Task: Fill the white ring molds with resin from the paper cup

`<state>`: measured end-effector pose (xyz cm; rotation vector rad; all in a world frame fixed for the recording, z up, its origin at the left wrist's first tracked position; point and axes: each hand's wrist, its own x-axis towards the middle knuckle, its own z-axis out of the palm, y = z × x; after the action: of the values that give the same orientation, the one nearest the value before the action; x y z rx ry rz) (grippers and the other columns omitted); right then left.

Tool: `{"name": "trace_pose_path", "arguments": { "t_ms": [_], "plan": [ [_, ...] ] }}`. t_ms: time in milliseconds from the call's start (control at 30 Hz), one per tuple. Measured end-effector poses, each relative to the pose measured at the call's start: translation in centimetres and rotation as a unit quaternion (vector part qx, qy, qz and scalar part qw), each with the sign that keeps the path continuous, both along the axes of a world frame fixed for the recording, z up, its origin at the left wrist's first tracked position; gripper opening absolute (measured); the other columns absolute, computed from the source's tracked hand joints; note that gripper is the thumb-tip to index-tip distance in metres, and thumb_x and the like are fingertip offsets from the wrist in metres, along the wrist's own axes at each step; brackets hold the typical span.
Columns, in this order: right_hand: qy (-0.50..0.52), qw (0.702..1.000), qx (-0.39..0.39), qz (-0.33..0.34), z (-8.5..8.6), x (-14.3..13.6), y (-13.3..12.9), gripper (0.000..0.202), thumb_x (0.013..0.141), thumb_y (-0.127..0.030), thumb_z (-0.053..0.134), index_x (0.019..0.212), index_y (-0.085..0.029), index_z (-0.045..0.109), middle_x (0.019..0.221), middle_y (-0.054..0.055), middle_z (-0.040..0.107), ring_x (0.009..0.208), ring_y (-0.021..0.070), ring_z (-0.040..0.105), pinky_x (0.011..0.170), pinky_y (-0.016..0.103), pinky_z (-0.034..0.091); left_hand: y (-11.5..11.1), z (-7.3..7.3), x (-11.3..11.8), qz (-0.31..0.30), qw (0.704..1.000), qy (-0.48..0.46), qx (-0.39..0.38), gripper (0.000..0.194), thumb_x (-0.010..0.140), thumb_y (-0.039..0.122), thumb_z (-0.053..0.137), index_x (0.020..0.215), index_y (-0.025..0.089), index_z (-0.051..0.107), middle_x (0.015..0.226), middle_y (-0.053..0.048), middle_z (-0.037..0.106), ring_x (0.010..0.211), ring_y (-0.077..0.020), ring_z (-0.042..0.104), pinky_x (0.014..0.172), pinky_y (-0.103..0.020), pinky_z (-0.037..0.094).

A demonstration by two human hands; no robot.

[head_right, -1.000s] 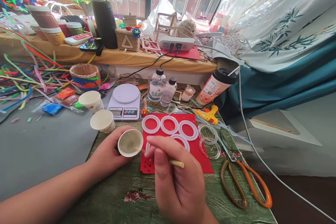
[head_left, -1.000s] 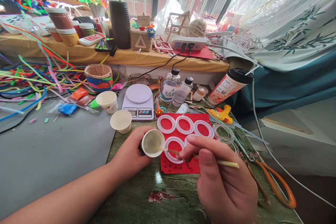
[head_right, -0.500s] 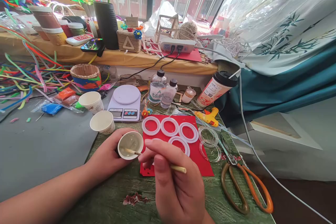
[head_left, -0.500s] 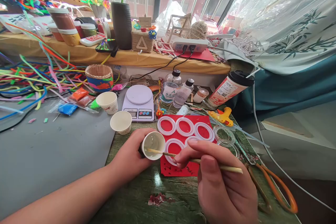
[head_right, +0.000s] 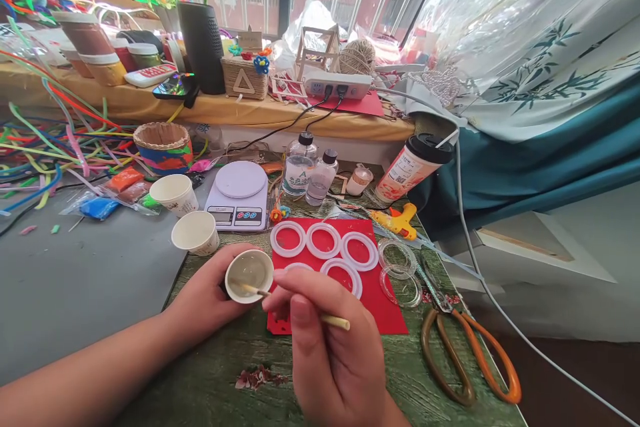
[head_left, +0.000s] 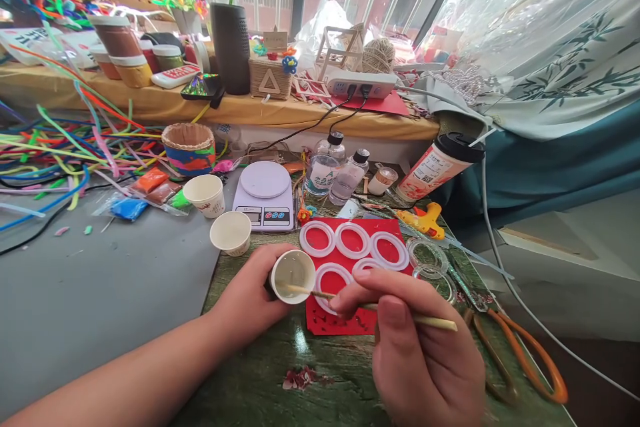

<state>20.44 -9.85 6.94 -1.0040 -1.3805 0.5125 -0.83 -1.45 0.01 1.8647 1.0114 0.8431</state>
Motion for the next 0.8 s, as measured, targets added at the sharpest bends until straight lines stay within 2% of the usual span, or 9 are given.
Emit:
{"name": "trace_pose_path", "arguments": {
  "t_ms": [100, 233, 333, 400, 467, 533, 633, 700, 800],
  "plan": [
    [-0.003, 1.0, 0.004, -0.021, -0.02, -0.09, 0.02, 0.03, 0.12, -0.018, 0.063, 0.142, -0.03, 0.08, 0.106, -0.002, 0.089, 0.092, 0.0109, 0.084, 0.087, 0.019, 0.07, -0.03, -0.06, 0.01, 0.006, 1.0, 0.005, 0.001, 0.057, 0.085, 0.016, 0.086, 0.139, 0.03, 0.074, 0.138, -0.008, 0.084, 0.127, -0.0343, 0.081, 0.115, -0.053, 0.066],
    [0.022, 1.0, -0.001, -0.008, 0.24, -0.09, 0.24, 0.029, 0.122, -0.022, 0.06, 0.141, -0.031, 0.08, 0.103, -0.002, 0.087, 0.091, 0.012, 0.083, 0.084, 0.021, 0.07, -0.12, -0.14, -0.05, 0.003, 1.0, 0.003, -0.002, 0.056, 0.086, 0.015, 0.085, 0.138, 0.03, 0.074, 0.139, -0.008, 0.083, 0.128, -0.0336, 0.08, 0.115, -0.054, 0.066],
    [0.0, 0.999, -0.006, -0.034, 0.52, 0.09, 0.4, 0.029, 0.121, -0.021, 0.061, 0.139, -0.031, 0.081, 0.102, -0.003, 0.087, 0.091, 0.0101, 0.082, 0.086, 0.018, 0.069, -0.12, -0.09, -0.09, 0.006, 1.0, 0.002, -0.005, 0.056, 0.086, 0.014, 0.084, 0.139, 0.03, 0.074, 0.14, -0.008, 0.083, 0.128, -0.0335, 0.08, 0.116, -0.054, 0.065],
    [-0.001, 1.0, -0.016, -0.004, 0.64, 0.25, 0.41, 0.029, 0.122, -0.021, 0.061, 0.14, -0.032, 0.081, 0.1, -0.004, 0.086, 0.088, 0.0087, 0.081, 0.086, 0.017, 0.068, -0.1, -0.04, -0.1, 0.005, 1.0, 0.003, -0.004, 0.057, 0.085, 0.015, 0.086, 0.138, 0.03, 0.074, 0.139, -0.008, 0.083, 0.127, -0.0339, 0.081, 0.114, -0.053, 0.066],
    [0.005, 1.0, -0.013, 0.02, 0.7, 0.4, 0.35, 0.03, 0.122, -0.022, 0.06, 0.143, -0.033, 0.08, 0.105, -0.003, 0.088, 0.094, 0.0098, 0.083, 0.09, 0.018, 0.069, -0.07, 0.0, -0.07, 0.005, 1.0, 0.003, -0.003, 0.056, 0.085, 0.015, 0.087, 0.138, 0.03, 0.074, 0.138, -0.008, 0.084, 0.126, -0.0339, 0.081, 0.113, -0.053, 0.067],
    [-0.012, 1.0, -0.004, 0.0, 0.72, 0.49, 0.24, 0.031, 0.122, -0.021, 0.061, 0.144, -0.032, 0.079, 0.11, -0.003, 0.089, 0.099, 0.01, 0.084, 0.094, 0.018, 0.068, -0.06, 0.03, -0.01, 0.007, 1.0, 0.002, -0.004, 0.055, 0.086, 0.016, 0.086, 0.138, 0.031, 0.074, 0.138, -0.008, 0.084, 0.126, -0.0337, 0.081, 0.113, -0.053, 0.066],
    [-0.03, 1.0, -0.004, 0.004, 0.72, 0.49, 0.08, 0.03, 0.121, -0.02, 0.062, 0.144, -0.031, 0.079, 0.104, -0.003, 0.088, 0.09, 0.0084, 0.083, 0.088, 0.015, 0.067, -0.08, 0.1, 0.08, 0.004, 1.0, 0.0, -0.009, 0.054, 0.087, 0.019, 0.087, 0.137, 0.03, 0.074, 0.138, -0.008, 0.084, 0.127, -0.0336, 0.081, 0.113, -0.052, 0.066],
    [-0.018, 1.0, -0.001, 0.013, 0.69, 0.43, 0.02, 0.029, 0.122, -0.022, 0.061, 0.144, -0.03, 0.078, 0.102, -0.003, 0.088, 0.089, 0.01, 0.084, 0.086, 0.017, 0.069, -0.09, 0.17, 0.11, 0.0, 1.0, 0.001, -0.01, 0.053, 0.086, 0.019, 0.087, 0.136, 0.03, 0.075, 0.137, -0.008, 0.084, 0.126, -0.0336, 0.081, 0.112, -0.051, 0.067],
    [-0.027, 0.999, -0.004, -0.021, 0.63, 0.34, 0.03, 0.028, 0.12, -0.019, 0.062, 0.14, -0.029, 0.08, 0.1, -0.001, 0.087, 0.088, 0.0122, 0.085, 0.083, 0.02, 0.071, -0.08, 0.25, 0.08, 0.003, 1.0, 0.004, -0.01, 0.053, 0.086, 0.018, 0.086, 0.136, 0.029, 0.075, 0.137, -0.009, 0.084, 0.125, -0.0339, 0.081, 0.112, -0.052, 0.067]
  ]
}}
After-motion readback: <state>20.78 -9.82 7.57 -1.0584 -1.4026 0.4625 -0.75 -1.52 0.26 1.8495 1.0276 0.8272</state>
